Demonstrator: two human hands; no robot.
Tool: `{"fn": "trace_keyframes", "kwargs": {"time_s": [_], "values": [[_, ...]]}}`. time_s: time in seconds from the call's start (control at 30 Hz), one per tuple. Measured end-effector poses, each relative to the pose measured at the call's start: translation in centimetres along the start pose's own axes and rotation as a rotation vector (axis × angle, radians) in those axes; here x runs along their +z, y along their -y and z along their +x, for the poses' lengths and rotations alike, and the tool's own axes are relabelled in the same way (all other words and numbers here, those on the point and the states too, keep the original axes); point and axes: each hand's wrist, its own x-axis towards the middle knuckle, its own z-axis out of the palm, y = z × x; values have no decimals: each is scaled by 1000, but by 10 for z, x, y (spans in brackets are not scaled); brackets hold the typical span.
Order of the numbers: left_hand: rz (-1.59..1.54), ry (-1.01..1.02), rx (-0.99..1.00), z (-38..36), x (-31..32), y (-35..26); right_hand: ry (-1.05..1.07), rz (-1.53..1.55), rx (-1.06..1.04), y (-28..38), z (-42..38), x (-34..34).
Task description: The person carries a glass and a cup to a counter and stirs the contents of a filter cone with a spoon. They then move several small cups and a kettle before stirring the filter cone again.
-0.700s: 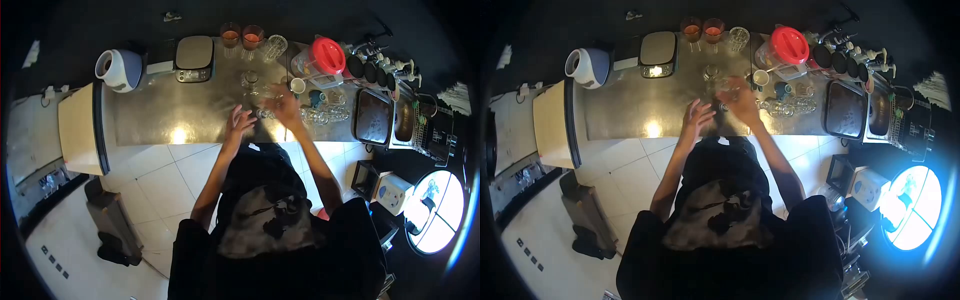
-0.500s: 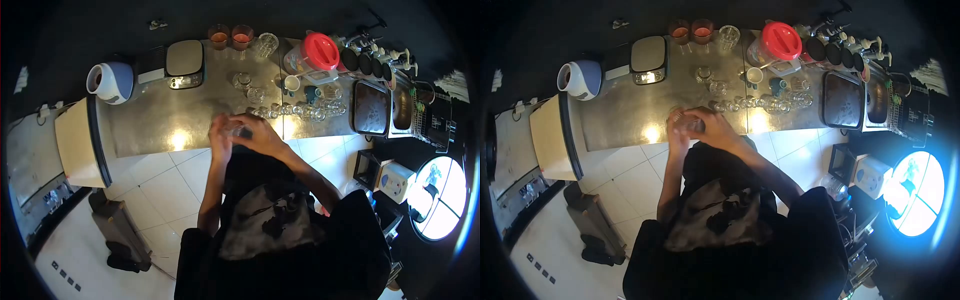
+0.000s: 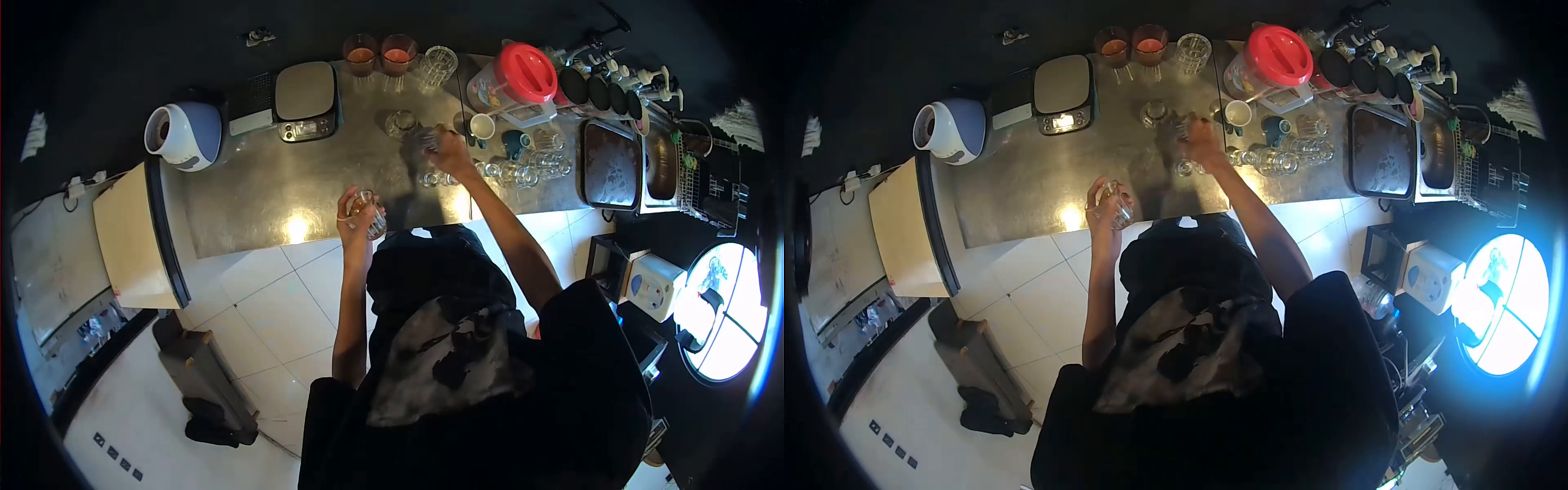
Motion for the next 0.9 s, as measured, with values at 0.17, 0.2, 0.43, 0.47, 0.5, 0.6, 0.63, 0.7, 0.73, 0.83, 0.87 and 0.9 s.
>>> {"fn": "trace_keyframes", "kwargs": {"time_s": [0.17,0.2,0.43,0.47,0.5,0.6,0.63,0.7,0.73,0.83,0.87,0.9], "values": [[348,178,27,2,9,-3,11,826,-54,3,-50,-39],[455,289,64,3,9,-2,71,1245,-111,7,-64,-43],[493,524,-98,-2,36,-19,107,1346,-398,74,-141,-64],[539,597,-59,-5,42,-26,88,1356,-393,80,-146,-59],[538,612,-121,-5,41,-24,108,1372,-378,84,-150,-53],[476,531,-177,-10,39,-24,22,1094,-415,81,-151,-54],[430,487,-216,-14,41,-25,-7,899,-483,82,-154,-62],[416,528,-139,-15,40,-26,-40,708,-535,85,-158,-72],[394,561,-54,-16,39,-26,-34,652,-565,85,-159,-75],[311,628,-114,-19,31,-33,-28,569,-615,82,-157,-64],[313,631,-113,-22,27,-31,-25,538,-637,80,-156,-59],[173,526,-170,-25,22,-26,-28,536,-638,82,-156,-60]]}}
